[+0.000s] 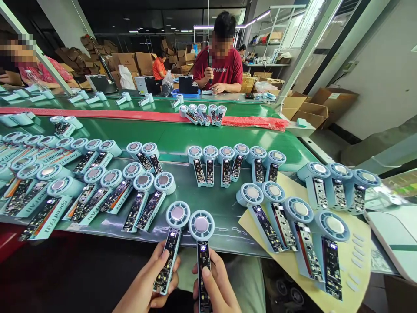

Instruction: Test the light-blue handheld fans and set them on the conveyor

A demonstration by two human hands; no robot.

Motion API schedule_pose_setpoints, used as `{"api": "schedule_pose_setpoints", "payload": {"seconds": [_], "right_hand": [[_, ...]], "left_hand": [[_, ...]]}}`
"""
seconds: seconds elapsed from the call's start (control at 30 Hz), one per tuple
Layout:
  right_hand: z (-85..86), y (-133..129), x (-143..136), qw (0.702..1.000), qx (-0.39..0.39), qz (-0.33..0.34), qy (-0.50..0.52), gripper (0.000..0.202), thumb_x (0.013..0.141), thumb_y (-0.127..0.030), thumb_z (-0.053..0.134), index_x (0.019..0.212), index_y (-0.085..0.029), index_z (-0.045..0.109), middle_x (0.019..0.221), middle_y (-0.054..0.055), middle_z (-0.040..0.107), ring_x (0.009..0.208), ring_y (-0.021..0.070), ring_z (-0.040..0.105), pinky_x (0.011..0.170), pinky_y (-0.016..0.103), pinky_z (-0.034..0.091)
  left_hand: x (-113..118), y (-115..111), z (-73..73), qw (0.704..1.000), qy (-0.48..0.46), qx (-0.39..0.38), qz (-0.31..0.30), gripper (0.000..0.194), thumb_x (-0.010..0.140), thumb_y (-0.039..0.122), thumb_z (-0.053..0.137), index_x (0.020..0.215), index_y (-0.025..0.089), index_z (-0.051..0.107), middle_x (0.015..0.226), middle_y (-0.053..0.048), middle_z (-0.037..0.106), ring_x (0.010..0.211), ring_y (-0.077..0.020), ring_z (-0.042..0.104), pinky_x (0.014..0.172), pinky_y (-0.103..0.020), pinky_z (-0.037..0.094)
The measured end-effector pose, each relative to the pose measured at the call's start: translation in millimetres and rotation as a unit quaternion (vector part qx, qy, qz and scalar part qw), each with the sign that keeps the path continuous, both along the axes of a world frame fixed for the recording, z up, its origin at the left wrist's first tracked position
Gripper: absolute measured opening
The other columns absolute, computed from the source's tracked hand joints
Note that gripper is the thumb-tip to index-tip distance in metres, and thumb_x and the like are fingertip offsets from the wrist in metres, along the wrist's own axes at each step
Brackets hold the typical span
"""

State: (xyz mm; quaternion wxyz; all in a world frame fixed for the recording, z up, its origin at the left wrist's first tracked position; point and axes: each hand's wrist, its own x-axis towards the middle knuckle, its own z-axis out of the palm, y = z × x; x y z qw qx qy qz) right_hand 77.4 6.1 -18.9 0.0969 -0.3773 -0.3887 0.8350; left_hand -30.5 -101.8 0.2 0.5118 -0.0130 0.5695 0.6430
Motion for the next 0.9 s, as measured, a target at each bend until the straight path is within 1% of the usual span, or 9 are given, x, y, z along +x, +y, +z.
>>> {"api": "schedule_pose_setpoints", "payload": {"seconds": [0.1, 0.17, 0.3, 0.43, 0.57, 0.7, 0.9], "right_hand": [[-3.3, -1.4, -1.5, 1.000, -0.005, -0.004, 0.012, 0.066, 0.071, -0.056, 0.064, 0.120, -0.020, 0.038, 0.081, 0.002, 0.055, 0.056, 0.0120, 0.046, 0.038, 0.020, 0.035], [-5.0, -1.3, -2.0, 1.000, -0.008, -0.006, 0.013, 0.067, 0.072, -0.056, 0.064, 0.121, -0.020, 0.036, 0.079, 0.002, 0.054, 0.056, 0.0121, 0.046, 0.039, 0.020, 0.034], [-6.0, -0.7, -1.2, 1.000, -0.006, -0.009, 0.014, 0.068, 0.073, -0.056, 0.063, 0.122, -0.019, 0.035, 0.081, 0.003, 0.055, 0.057, 0.0126, 0.046, 0.039, 0.020, 0.035], [-5.4, -1.5, 0.3, 1.000, -0.003, 0.002, 0.003, 0.066, 0.075, -0.054, 0.062, 0.124, -0.019, 0.035, 0.073, 0.000, 0.053, 0.054, 0.0120, 0.045, 0.043, 0.021, 0.035], [-7.2, -3.2, -0.1, 1.000, -0.008, -0.014, 0.017, 0.064, 0.074, -0.054, 0.062, 0.122, -0.020, 0.036, 0.079, 0.001, 0.053, 0.057, 0.0129, 0.045, 0.041, 0.022, 0.035], [-8.7, -2.5, -1.1, 1.000, 0.004, -0.007, 0.018, 0.062, 0.075, -0.053, 0.061, 0.121, -0.020, 0.036, 0.082, 0.002, 0.055, 0.055, 0.0113, 0.044, 0.040, 0.020, 0.033], [-8.7, -0.4, -0.1, 1.000, 0.007, -0.003, 0.023, 0.064, 0.075, -0.054, 0.061, 0.121, -0.018, 0.037, 0.082, 0.003, 0.057, 0.053, 0.0110, 0.042, 0.038, 0.020, 0.033]], "left_hand": [[2.1, 0.3, -2.9, 1.000, 0.004, -0.004, 0.006, 0.049, 0.080, 0.056, 0.048, 0.117, 0.030, 0.031, 0.076, 0.004, 0.045, 0.053, -0.0057, 0.041, 0.039, -0.017, 0.008], [2.1, 0.5, -3.0, 1.000, 0.004, -0.003, 0.010, 0.048, 0.081, 0.056, 0.048, 0.118, 0.030, 0.031, 0.076, 0.004, 0.045, 0.053, -0.0055, 0.041, 0.039, -0.017, 0.008], [3.1, 1.5, 1.0, 1.000, 0.000, 0.000, 0.022, 0.049, 0.079, 0.056, 0.050, 0.116, 0.028, 0.033, 0.075, 0.004, 0.045, 0.051, -0.0047, 0.039, 0.039, -0.017, 0.007], [7.0, 2.5, 6.3, 0.999, -0.004, -0.010, 0.040, 0.047, 0.081, 0.052, 0.050, 0.117, 0.028, 0.032, 0.075, 0.004, 0.044, 0.049, -0.0048, 0.040, 0.037, -0.017, 0.007], [10.2, 2.4, 7.0, 0.999, -0.001, -0.007, 0.047, 0.046, 0.081, 0.051, 0.051, 0.117, 0.028, 0.032, 0.077, 0.004, 0.043, 0.048, -0.0045, 0.041, 0.037, -0.017, 0.007], [11.4, 2.5, 5.9, 0.999, 0.006, -0.006, 0.048, 0.047, 0.081, 0.051, 0.051, 0.118, 0.029, 0.031, 0.077, 0.004, 0.044, 0.048, -0.0040, 0.041, 0.037, -0.017, 0.008], [13.6, 3.0, 7.2, 0.998, 0.010, 0.002, 0.056, 0.046, 0.081, 0.050, 0.052, 0.117, 0.029, 0.032, 0.076, 0.004, 0.044, 0.046, -0.0035, 0.040, 0.037, -0.016, 0.008]]}}
